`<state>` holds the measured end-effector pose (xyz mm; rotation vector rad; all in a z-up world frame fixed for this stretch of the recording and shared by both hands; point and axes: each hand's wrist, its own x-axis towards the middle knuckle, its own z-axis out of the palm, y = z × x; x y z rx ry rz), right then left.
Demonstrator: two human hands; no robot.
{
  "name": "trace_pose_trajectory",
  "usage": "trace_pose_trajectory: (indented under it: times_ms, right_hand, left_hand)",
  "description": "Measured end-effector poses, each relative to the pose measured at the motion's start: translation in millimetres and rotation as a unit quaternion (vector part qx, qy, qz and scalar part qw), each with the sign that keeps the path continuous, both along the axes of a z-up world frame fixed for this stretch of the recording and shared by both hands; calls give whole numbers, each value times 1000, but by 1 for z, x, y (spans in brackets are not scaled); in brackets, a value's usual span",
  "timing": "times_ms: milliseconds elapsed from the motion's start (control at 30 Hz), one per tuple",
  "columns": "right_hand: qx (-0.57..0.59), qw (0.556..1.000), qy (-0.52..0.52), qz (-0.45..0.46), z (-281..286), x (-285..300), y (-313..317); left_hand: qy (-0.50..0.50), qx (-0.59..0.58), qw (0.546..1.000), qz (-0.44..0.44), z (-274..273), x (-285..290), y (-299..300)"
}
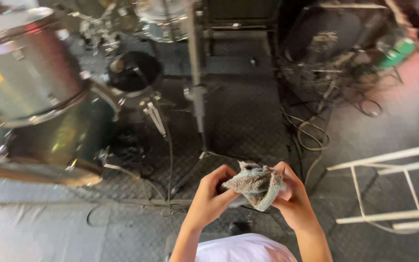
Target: Cleaning drum heads, microphones, and stands using a cleaning cloth.
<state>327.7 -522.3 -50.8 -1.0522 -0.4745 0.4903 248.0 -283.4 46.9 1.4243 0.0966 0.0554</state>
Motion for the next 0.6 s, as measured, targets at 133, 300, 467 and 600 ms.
trace_pose_trajectory:
  times_ms: [133, 300, 467, 600]
  right_hand:
    - [-40, 997, -3, -69, 66, -7, -16]
    - [-182, 976, -7, -122, 21, -17, -92]
    - [-359, 893, -45, -268, 39, -34, -148]
    - [-364, 871, -100, -313, 63, -40, -144]
  left_hand:
    - [13, 49, 995, -89, -18, 27, -25]
    - [-31, 171, 981, -85, -69, 50, -37]
    - [92, -96, 991, -23, -97, 71, -39]
    - [-12, -54, 994, -99, -53, 56, -61]
